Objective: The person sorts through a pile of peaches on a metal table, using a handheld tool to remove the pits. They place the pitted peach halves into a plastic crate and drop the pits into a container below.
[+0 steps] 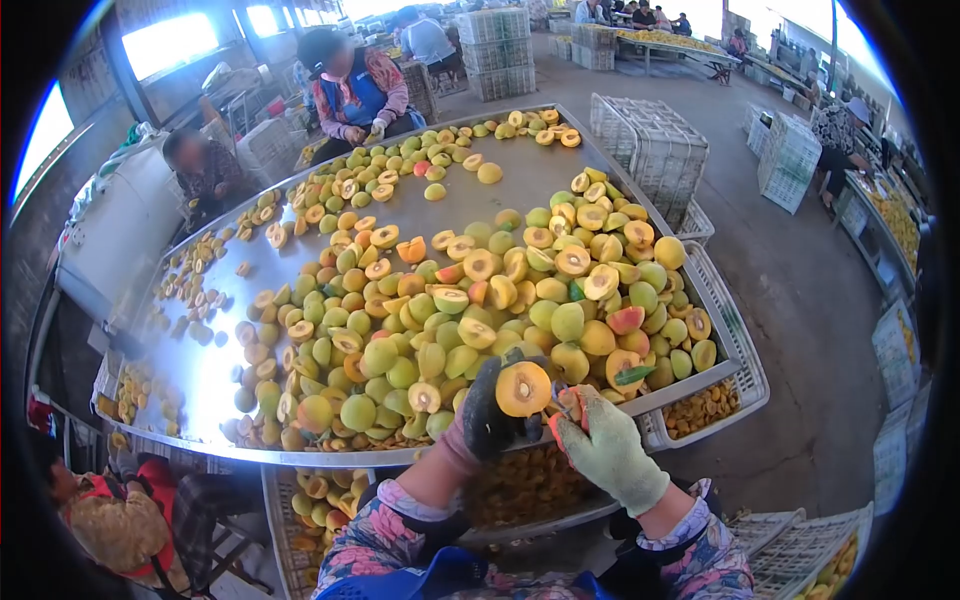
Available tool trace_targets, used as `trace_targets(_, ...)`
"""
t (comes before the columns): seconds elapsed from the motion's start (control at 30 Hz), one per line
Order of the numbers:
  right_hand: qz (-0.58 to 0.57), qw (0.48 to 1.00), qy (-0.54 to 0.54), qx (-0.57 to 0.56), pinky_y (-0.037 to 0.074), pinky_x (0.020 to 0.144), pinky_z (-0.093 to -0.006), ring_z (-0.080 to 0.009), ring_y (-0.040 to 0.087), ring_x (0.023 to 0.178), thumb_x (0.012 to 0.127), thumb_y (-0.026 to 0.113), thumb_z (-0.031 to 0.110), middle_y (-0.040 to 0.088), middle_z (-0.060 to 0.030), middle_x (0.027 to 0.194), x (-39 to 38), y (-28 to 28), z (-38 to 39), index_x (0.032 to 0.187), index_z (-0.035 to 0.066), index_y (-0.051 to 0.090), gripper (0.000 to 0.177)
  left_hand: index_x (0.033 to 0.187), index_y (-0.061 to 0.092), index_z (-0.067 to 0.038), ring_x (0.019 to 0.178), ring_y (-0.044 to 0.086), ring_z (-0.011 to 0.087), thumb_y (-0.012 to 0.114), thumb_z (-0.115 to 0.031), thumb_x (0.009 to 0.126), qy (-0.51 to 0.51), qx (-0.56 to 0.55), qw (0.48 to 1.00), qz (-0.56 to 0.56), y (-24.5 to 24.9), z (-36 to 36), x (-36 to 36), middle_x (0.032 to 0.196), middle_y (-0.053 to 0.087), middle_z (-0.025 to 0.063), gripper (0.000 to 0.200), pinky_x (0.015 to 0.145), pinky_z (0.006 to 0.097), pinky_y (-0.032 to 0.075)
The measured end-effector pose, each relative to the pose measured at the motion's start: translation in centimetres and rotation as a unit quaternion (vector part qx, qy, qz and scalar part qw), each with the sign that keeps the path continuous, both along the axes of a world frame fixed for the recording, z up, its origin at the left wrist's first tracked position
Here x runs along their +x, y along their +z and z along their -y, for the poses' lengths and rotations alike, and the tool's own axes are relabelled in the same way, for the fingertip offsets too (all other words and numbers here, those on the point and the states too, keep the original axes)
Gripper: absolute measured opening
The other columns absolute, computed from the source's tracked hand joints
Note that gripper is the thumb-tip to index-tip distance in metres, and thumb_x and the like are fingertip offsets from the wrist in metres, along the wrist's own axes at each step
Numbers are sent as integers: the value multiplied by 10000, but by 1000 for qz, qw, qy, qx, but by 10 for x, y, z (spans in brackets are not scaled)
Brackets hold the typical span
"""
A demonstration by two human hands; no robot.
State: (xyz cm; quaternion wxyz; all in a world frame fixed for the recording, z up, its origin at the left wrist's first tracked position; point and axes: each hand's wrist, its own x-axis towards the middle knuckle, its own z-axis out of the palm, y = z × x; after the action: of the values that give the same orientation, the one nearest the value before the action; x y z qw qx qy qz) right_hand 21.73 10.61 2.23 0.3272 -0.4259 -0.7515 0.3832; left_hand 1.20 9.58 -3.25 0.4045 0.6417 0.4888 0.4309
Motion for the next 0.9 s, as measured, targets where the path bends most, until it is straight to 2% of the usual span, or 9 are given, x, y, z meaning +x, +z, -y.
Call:
trace_targets(0.03, 40, 998, 0, 37, 525, 639, -419, -376, 648, 755, 890, 642, 232, 654, -162, 836, 1, 11, 1, 1046, 39, 565, 260, 1379, 430, -15, 1220, 558, 248, 747, -172, 869, 0, -49, 998, 35, 2, 0, 1, 1340, 554, 149, 620, 1034, 394, 438)
trace_targets(0.1, 61, 994, -5, 89, 528, 622, -425, -372, 652, 737, 890, 640, 236, 651, -161, 827, -2, 5, 0, 1044, 44, 556, 259, 1359, 446, -21, 1180, 568, 240, 754, -106, 849, -8, 171, 982, 81, 7, 4, 5, 1289, 579, 128, 602, 1033, 386, 439)
trace_targets(0.2, 115, 984, 0, 138, 531, 579, -437, -366, 657, 699, 891, 635, 240, 645, -163, 815, -3, 2, 1, 1030, 56, 535, 251, 1322, 487, -28, 1141, 574, 232, 765, -43, 809, -49, 59, 995, 60, 10, 3, 0, 1238, 592, 121, 583, 1022, 372, 442)
trace_targets(0.33, 167, 975, 23, 146, 527, 515, -443, -351, 657, 641, 894, 629, 243, 639, -161, 794, -5, 4, 3, 990, 65, 509, 235, 1289, 518, -26, 1112, 579, 230, 767, -10, 779, -48, 108, 993, -29, 18, 2, 1, 1220, 590, 120, 568, 1004, 364, 452)
trace_targets(0.43, 175, 978, 22, 113, 519, 591, -456, -371, 655, 711, 875, 646, 180, 636, -169, 762, -8, 6, 8, 987, 46, 509, 222, 1255, 547, -32, 1091, 591, 224, 764, -9, 755, -61, 105, 992, 19, 11, -1, 2, 1196, 601, 111, 545, 975, 349, 466)
trace_targets(0.6, 205, 970, 23, 126, 521, 579, -454, -370, 653, 689, 879, 633, 164, 640, -164, 762, -8, 1, 10, 987, 35, 511, 208, 1182, 595, -31, 1023, 626, 221, 772, -63, 735, -32, 106, 992, -67, 1, -3, 0, 1111, 650, 97, 482, 932, 341, 483)
trace_targets(0.73, 274, 952, 27, 135, 522, 576, -456, -374, 656, 692, 891, 607, 150, 639, -170, 758, -11, -7, 12, 1004, 20, 506, 199, 1133, 623, -37, 997, 636, 213, 784, -131, 740, -34, 34, 996, -74, 8, -4, 0, 1059, 668, 91, 434, 906, 338, 493)
trace_targets(0.8, 249, 960, 39, 120, 521, 572, -456, -374, 656, 689, 891, 610, 161, 641, -177, 765, -10, -5, 13, 1009, 15, 503, 216, 1060, 668, -64, 899, 667, 277, 821, -193, 696, -3, 126, 983, -136, 3, -3, -1, 1023, 678, 108, 416, 800, 366, 525)
trace_targets(0.9, 192, 975, 63, 87, 519, 552, -435, -344, 657, 656, 896, 607, 175, 644, -171, 765, -7, -10, 16, 1033, 7, 492, 245, 1072, 652, -67, 887, 668, 276, 816, -208, 710, 20, 153, 973, -170, -16, -6, -7, 1005, 679, 99, 422, 797, 373, 526)
